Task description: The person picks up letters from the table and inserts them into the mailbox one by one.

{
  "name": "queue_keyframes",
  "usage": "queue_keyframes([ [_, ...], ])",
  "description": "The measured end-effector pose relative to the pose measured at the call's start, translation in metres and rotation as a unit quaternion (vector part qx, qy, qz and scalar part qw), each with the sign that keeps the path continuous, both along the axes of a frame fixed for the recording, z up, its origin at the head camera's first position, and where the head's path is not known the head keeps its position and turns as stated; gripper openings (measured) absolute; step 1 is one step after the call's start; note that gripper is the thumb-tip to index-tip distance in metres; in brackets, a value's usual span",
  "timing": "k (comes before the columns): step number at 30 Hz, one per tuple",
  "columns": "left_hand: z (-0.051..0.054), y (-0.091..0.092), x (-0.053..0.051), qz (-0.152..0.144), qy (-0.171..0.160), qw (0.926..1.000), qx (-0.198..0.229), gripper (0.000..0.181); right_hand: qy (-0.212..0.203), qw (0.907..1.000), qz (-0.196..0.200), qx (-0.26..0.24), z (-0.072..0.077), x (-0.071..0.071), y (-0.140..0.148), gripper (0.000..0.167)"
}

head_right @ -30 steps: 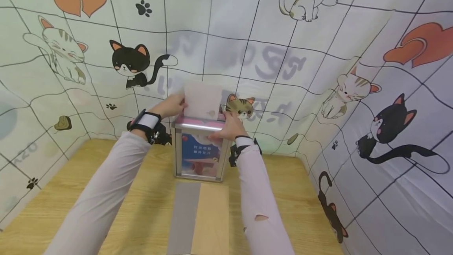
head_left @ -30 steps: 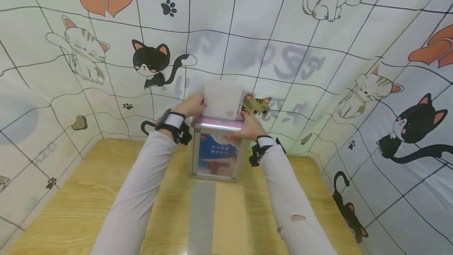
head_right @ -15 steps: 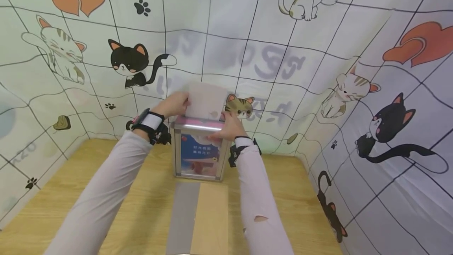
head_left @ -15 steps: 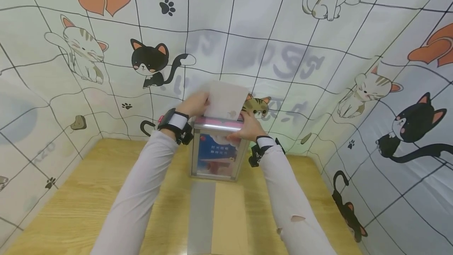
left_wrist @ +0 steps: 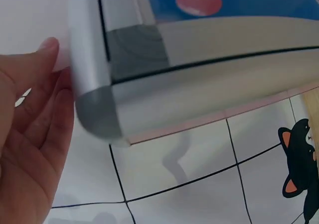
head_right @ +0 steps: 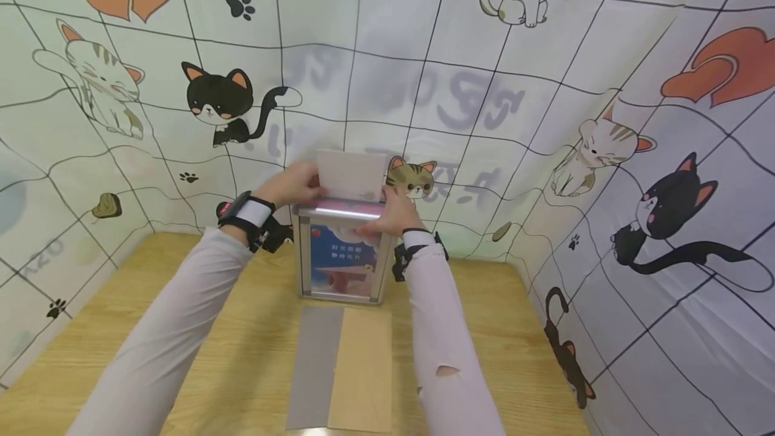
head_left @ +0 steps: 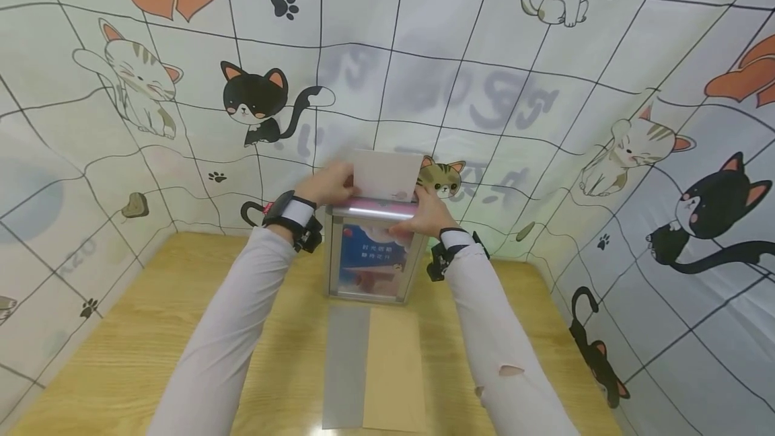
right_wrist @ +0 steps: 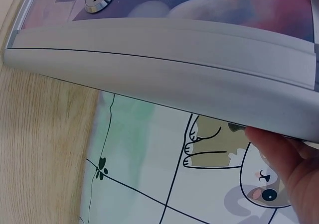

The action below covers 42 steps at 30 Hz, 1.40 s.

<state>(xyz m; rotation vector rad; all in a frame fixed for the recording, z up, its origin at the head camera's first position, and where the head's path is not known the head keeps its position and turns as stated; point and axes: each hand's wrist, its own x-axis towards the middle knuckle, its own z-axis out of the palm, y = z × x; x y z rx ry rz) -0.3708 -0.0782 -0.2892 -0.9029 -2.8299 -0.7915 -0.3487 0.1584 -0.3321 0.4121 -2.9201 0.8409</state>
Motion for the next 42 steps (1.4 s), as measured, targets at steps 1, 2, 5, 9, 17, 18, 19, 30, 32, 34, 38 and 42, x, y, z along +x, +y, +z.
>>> queue_keyframes([
  [1, -0.001, 0.001, 0.0, 0.001, 0.004, 1.0, -0.004, 0.014, -0.001, 1.0, 0.0, 0.0, 0.0, 0.0, 0.0, 0.102],
  [2, -0.002, 0.001, 0.0, 0.006, 0.006, 0.9999, -0.012, 0.014, -0.003, 1.0, -0.002, 0.001, 0.0, 0.0, 0.0, 0.102],
  [5, 0.001, 0.005, 0.0, 0.029, 0.016, 0.9989, -0.033, 0.013, -0.009, 1.0, -0.002, 0.002, 0.0, 0.0, 0.001, 0.104],
  [9, 0.015, 0.01, 0.004, 0.042, 0.053, 0.9955, -0.067, 0.009, -0.005, 1.0, -0.003, -0.004, 0.002, 0.001, 0.001, 0.103],
  [17, 0.036, 0.015, 0.01, -0.002, 0.108, 0.9896, -0.094, 0.008, 0.0, 0.9997, 0.012, -0.02, -0.001, -0.001, 0.001, 0.105],
  [18, 0.038, 0.016, 0.01, -0.003, 0.108, 0.9898, -0.093, 0.009, 0.0, 0.9998, 0.011, -0.018, -0.001, -0.001, 0.001, 0.105],
  [19, 0.04, 0.017, 0.011, 0.0, 0.099, 0.9911, -0.088, 0.01, 0.001, 0.9998, 0.01, -0.017, 0.0, -0.001, 0.001, 0.106],
  [30, 0.019, 0.024, 0.002, -0.011, 0.055, 0.9931, -0.103, 0.007, 0.011, 0.9985, 0.028, -0.046, 0.003, 0.002, 0.003, 0.105],
  [32, 0.013, 0.02, 0.002, -0.009, 0.016, 0.9972, -0.072, 0.007, 0.008, 0.9985, 0.024, -0.048, 0.001, 0.003, 0.002, 0.107],
  [34, 0.008, 0.014, 0.002, -0.011, -0.017, 0.9993, -0.031, 0.012, 0.008, 0.9985, 0.02, -0.049, 0.0, 0.003, 0.001, 0.109],
  [38, 0.005, 0.007, 0.001, -0.02, -0.047, 0.9975, 0.049, 0.032, 0.004, 0.9987, 0.013, -0.049, 0.0, 0.005, 0.0, 0.108],
  [42, 0.005, 0.009, -0.001, -0.029, 0.001, 0.9967, 0.076, 0.023, 0.001, 0.9993, 0.0, -0.038, -0.001, 0.007, -0.002, 0.105],
])
